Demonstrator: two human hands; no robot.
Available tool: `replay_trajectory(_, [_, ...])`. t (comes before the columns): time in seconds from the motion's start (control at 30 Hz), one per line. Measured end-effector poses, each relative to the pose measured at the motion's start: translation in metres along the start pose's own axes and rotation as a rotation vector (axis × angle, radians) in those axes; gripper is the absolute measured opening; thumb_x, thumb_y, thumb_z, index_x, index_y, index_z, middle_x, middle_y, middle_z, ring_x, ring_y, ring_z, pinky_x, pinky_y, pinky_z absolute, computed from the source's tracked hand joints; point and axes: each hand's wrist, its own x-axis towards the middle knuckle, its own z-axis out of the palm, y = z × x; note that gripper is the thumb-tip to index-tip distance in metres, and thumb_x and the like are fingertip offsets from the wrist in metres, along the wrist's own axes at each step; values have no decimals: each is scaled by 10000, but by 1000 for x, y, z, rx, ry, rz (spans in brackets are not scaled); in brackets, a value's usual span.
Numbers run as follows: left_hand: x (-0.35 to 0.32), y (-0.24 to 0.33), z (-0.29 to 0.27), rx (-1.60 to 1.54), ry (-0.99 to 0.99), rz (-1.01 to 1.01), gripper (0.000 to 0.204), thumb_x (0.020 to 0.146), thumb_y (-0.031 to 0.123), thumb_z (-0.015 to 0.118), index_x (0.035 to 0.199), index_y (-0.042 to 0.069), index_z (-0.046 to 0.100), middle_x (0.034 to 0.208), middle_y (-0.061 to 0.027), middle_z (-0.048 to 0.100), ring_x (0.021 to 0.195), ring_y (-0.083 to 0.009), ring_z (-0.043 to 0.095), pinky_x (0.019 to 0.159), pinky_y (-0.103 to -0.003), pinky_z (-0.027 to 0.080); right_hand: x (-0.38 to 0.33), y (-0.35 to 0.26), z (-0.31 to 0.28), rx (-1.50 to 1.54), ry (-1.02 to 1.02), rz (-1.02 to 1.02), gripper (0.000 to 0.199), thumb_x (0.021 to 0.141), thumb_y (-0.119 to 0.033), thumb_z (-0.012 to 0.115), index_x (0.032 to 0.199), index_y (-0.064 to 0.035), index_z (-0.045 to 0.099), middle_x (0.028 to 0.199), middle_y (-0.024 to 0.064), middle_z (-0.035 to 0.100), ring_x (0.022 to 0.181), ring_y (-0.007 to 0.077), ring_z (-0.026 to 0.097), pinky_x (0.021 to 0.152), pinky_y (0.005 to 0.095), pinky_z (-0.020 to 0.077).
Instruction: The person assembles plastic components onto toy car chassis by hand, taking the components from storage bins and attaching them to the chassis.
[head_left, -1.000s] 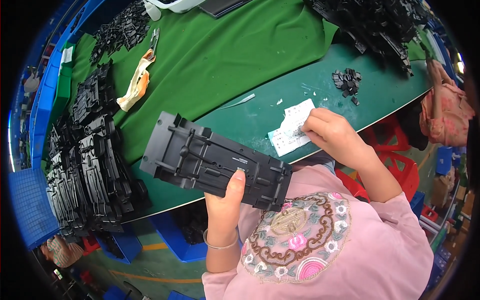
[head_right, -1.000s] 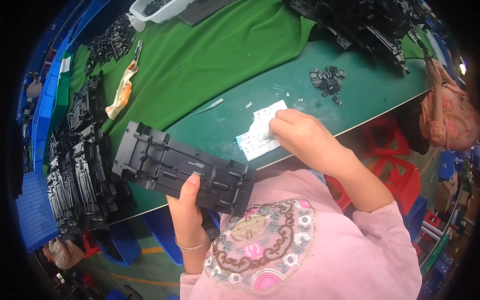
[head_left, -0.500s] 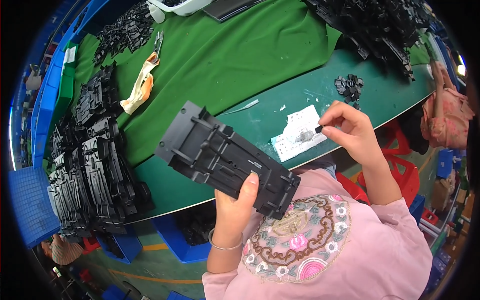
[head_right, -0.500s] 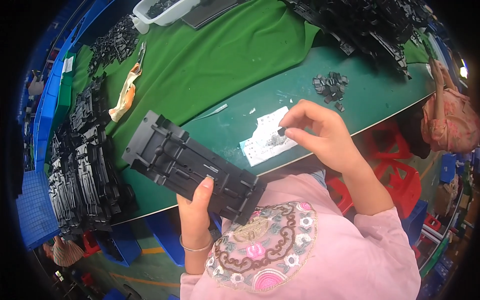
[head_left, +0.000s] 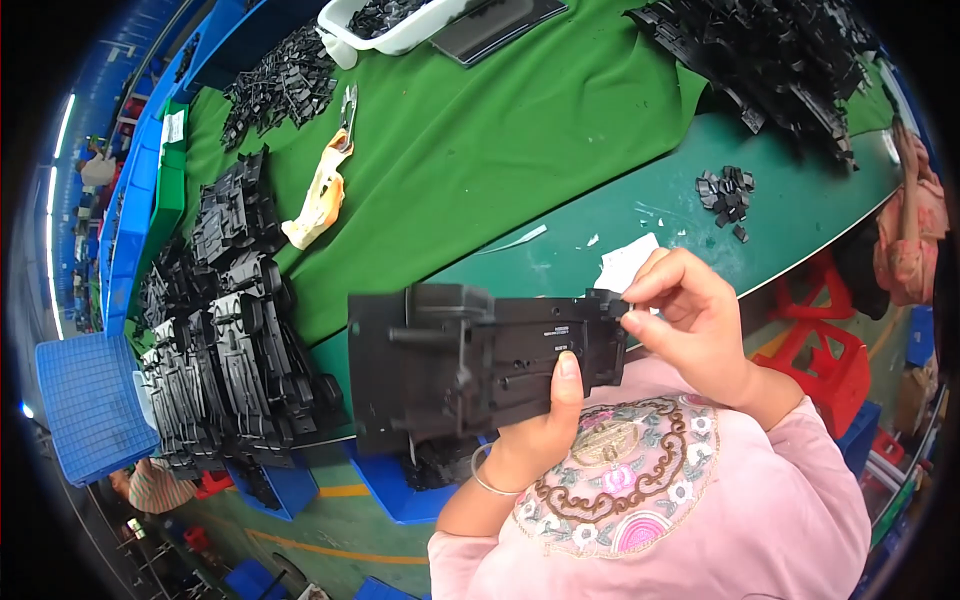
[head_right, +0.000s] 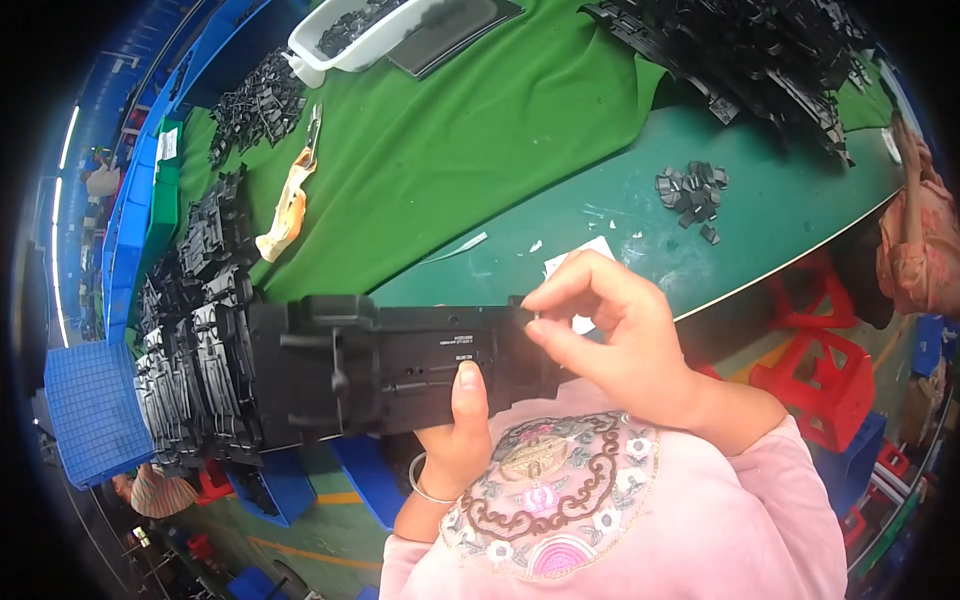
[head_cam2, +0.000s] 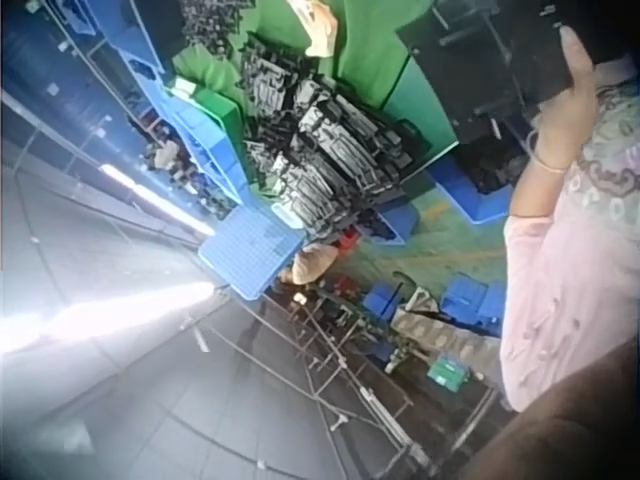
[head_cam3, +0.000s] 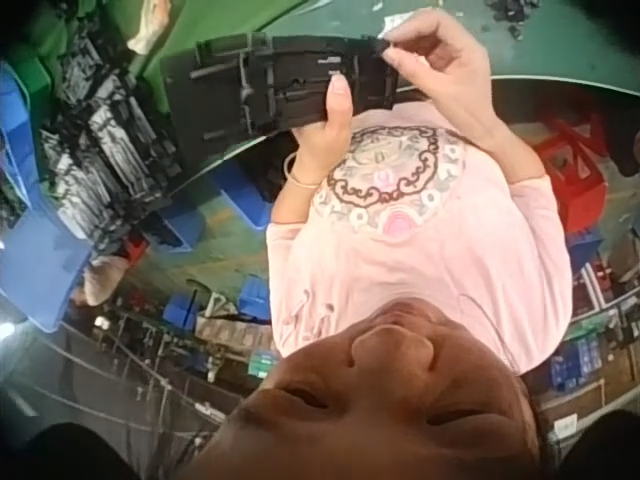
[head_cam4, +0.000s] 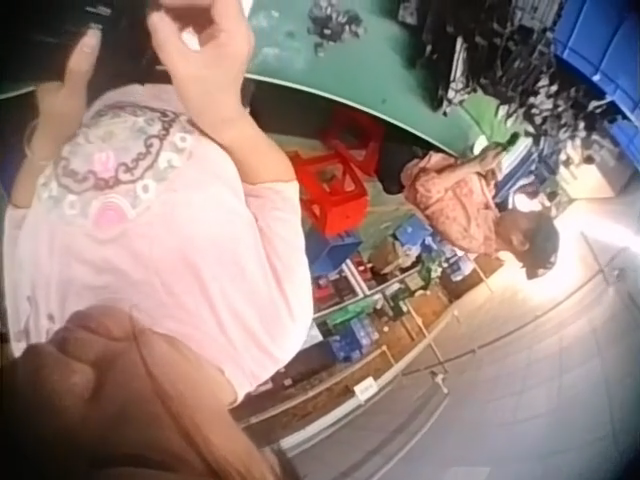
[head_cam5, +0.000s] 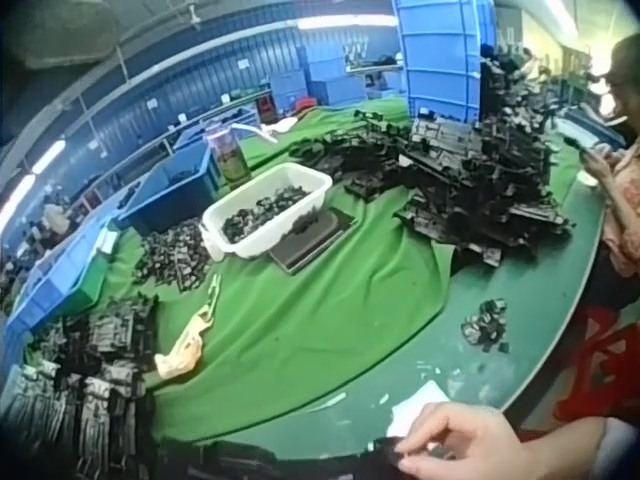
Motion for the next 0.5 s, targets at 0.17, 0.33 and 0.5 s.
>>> replay_trajectory(0.17, [4,-12,-5,147,-225,53,330,789,164,434,1045,-43,453,903,-147,538,876,-241,501,815,-327,366,2,2,4,-12,7,-77,159,701,66,566,839,8,512,770,39,485,680,90,501,630,214,411])
replay_trajectory(0.33, [4,-2,1,46,-42,25,311,783,205,450,981,-34,474,798,-117,527,742,-220,505,686,-306,398,2,7,3,-86,31,-155,165,691,71,570,835,14,512,764,51,490,657,98,513,595,209,414])
replay_trajectory(0.5, [9,4,-1,47,-95,58,289,789,229,448,934,-17,489,676,-80,461,617,-181,459,546,-278,368,3,9,3,-121,36,-169,162,687,72,571,826,11,517,750,50,493,655,100,518,592,211,414])
